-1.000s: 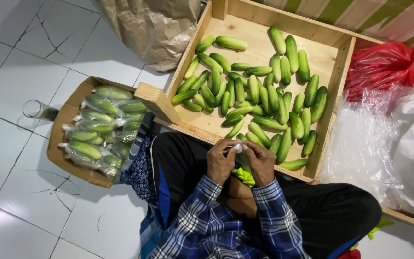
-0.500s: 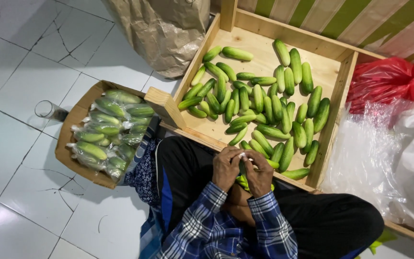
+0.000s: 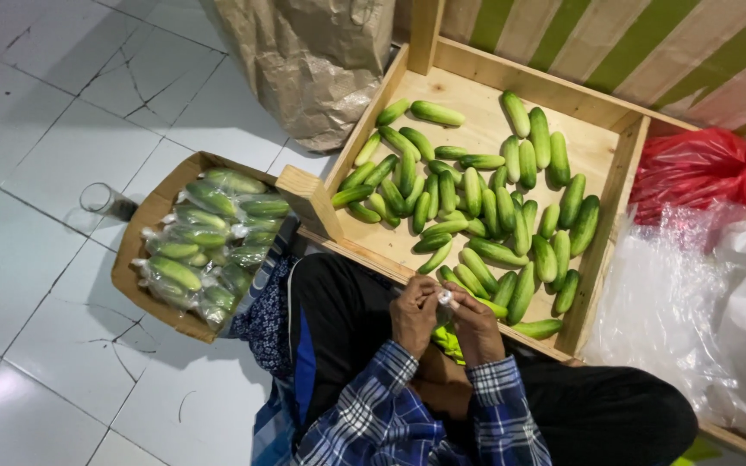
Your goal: The person rubs cucumbers with a yellow cloth and places them into plastic bags, then places the bags into a cardboard box.
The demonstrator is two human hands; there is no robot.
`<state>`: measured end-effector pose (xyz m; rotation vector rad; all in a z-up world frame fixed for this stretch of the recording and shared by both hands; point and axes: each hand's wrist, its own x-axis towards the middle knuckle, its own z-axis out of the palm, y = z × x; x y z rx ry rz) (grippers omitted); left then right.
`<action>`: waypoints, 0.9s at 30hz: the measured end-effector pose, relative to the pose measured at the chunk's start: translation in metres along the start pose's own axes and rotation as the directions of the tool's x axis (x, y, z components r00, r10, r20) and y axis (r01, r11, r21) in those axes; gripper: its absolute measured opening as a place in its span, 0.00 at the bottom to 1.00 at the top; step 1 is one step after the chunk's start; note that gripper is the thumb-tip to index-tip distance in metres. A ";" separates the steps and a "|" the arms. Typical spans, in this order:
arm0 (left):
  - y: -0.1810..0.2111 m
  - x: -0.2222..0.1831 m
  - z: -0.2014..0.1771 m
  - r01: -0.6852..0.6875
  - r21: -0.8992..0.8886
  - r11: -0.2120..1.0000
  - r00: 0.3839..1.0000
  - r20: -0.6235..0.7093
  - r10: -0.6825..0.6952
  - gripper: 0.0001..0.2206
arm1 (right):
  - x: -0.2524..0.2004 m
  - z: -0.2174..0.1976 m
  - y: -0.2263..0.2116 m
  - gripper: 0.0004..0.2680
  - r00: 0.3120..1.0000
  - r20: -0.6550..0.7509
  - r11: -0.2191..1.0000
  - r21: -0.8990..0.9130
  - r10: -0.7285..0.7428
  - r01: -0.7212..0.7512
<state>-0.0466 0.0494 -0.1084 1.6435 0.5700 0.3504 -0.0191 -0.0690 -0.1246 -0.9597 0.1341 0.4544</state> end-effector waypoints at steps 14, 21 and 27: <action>0.030 -0.028 -0.013 -0.598 0.048 0.800 0.797 -0.072 0.600 0.09 | -0.011 0.021 -0.025 0.06 0.996 0.018 0.954 -0.287 -0.089 0.090; 0.042 -0.021 -0.027 -0.211 0.013 0.977 0.957 -0.203 0.209 0.09 | -0.021 0.059 -0.031 0.17 0.913 0.319 0.761 -0.515 -0.256 0.393; 0.059 -0.012 -0.063 -0.070 -0.523 0.849 0.987 -0.158 -0.016 0.13 | -0.012 0.067 -0.019 0.23 0.941 0.310 0.495 -0.801 -0.138 0.336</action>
